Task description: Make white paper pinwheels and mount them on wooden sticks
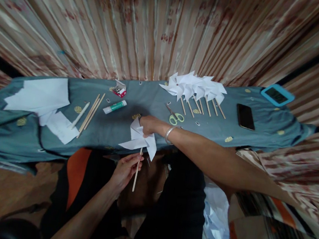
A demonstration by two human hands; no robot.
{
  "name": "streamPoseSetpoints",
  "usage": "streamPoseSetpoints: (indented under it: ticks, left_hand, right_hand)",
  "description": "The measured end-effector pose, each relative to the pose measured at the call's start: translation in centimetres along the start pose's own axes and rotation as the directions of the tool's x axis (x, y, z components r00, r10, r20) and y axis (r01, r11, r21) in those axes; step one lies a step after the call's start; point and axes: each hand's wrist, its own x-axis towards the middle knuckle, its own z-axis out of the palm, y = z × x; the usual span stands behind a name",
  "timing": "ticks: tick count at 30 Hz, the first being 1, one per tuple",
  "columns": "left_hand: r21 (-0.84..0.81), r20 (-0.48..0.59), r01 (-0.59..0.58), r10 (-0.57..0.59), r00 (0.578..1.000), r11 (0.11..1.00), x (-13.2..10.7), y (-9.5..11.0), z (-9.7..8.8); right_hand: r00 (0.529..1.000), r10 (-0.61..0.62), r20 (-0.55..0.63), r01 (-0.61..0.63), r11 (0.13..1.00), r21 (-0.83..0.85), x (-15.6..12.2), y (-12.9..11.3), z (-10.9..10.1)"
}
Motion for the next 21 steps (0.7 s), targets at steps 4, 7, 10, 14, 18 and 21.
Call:
streamPoseSetpoints:
  ticks: [4,7,10,14,18,21]
  left_hand:
    - [-0.045,-0.019,0.058,-0.059,0.998,0.997,0.0,-0.2,0.5]
    - [-0.078,-0.02,0.092,-0.093,0.995,0.993,0.0,-0.3,0.9]
    - [-0.09,-0.013,0.121,-0.123,0.992,0.989,-0.1,-0.4,1.2]
    - [-0.098,-0.001,0.141,-0.142,0.99,0.985,-0.1,-0.6,1.5]
    - [-0.12,0.025,0.149,-0.147,0.989,0.982,0.0,-0.9,1.8]
    - [-0.13,0.039,0.153,-0.149,0.988,0.98,0.2,-1.2,1.9]
  right_hand:
    - [1.0,-0.013,0.002,0.013,1.0,-0.012,0.4,-0.1,-0.1]
    - [0.999,-0.042,0.01,0.042,0.998,-0.04,0.6,-0.1,-0.2]
    - [0.997,-0.068,0.035,0.071,0.992,-0.1,0.7,-0.3,-0.4]
    - [0.996,-0.078,0.043,0.083,0.988,-0.126,0.5,-0.5,-0.6]
    - [0.998,-0.055,0.03,0.058,0.993,-0.101,0.0,-0.5,-0.7]
    - [0.999,-0.042,0.033,0.044,0.997,-0.068,-0.1,-0.4,-0.7]
